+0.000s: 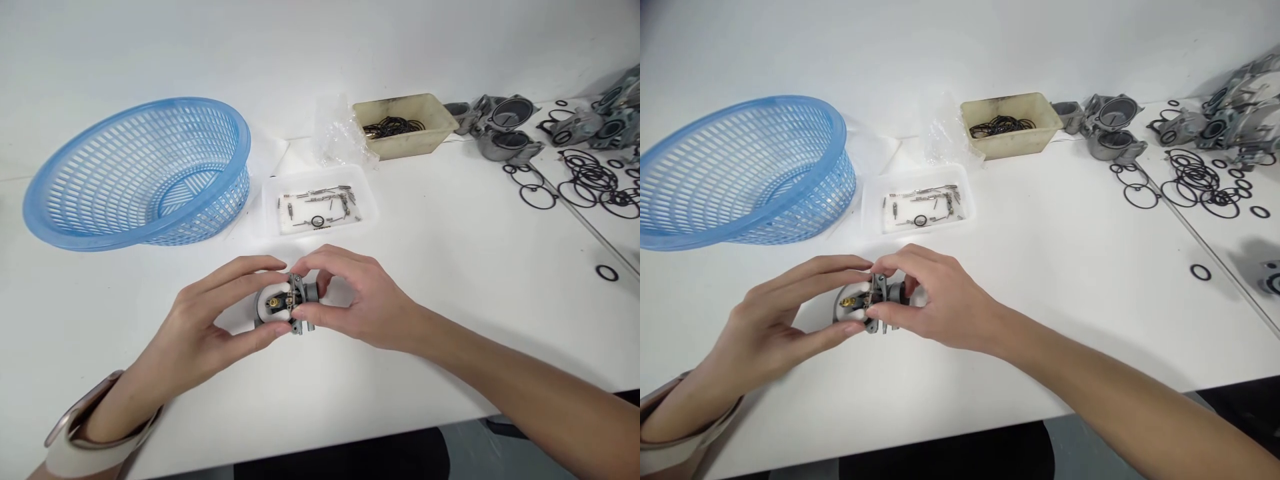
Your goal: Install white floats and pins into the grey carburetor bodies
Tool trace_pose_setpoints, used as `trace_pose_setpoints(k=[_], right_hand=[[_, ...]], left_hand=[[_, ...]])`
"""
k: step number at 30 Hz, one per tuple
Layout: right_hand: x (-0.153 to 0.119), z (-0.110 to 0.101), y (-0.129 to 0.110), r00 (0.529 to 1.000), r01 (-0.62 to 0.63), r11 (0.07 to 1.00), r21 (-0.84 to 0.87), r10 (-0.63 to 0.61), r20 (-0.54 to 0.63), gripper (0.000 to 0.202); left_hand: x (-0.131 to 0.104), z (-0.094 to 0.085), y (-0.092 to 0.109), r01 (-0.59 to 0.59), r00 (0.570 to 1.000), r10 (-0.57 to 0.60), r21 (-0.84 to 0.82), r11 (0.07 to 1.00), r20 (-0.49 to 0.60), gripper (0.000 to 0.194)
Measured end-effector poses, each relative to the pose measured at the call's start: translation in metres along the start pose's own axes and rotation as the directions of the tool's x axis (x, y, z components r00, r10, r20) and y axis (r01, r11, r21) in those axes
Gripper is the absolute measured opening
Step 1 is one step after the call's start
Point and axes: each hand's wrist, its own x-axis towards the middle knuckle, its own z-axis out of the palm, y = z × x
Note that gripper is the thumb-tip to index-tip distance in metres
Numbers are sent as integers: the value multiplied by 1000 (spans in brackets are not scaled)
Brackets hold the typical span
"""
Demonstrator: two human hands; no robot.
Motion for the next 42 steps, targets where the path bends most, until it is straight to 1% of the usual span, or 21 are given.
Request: trace_pose_setpoints(k=[5, 9, 12, 15, 19, 23, 26, 29, 33, 42], right_hand=[[1, 0, 0, 1000, -7, 1000, 8, 7, 4, 29], [1, -1, 1, 1000, 0, 1000, 24, -1, 11, 30], [1, 0, 2, 1000, 6, 999, 35, -6, 13, 30], [0, 0, 3, 1000, 3, 999, 36, -3, 4, 30], [0, 1, 2, 1000, 7, 999, 40, -7, -5, 30], [0, 1, 3, 1000, 17, 999, 32, -17, -12, 29], [0, 1, 3, 999, 31, 999, 21, -30, -11, 29], [0, 1, 2, 1000, 5, 1000, 15, -5, 2, 29], [0, 0, 0, 1000, -13, 1000, 13, 13, 8, 29], [-1, 2, 2, 999, 29, 999, 34, -29, -14, 27]], left_hand=[[-1, -4, 5, -47, 998, 52, 128, 991, -34, 38], [-1, -7, 9, -50, 999, 52, 194, 980, -3, 37], [-1, -8, 11, -44, 999, 39, 192, 980, 27, 39], [1, -9, 12, -63, 997, 55, 178, 982, 46, 39], [4, -11, 12, -109, 994, 100, 223, 969, 52, 37], [4, -11, 12, -127, 991, 115, 248, 960, 60, 38], [2, -11, 13, -109, 994, 101, 246, 963, 46, 36], [0, -9, 12, -108, 994, 106, 272, 956, 23, 33], [-2, -7, 11, -114, 993, 116, 291, 950, 8, 36], [-2, -6, 10, -98, 995, 100, 271, 958, 6, 36]])
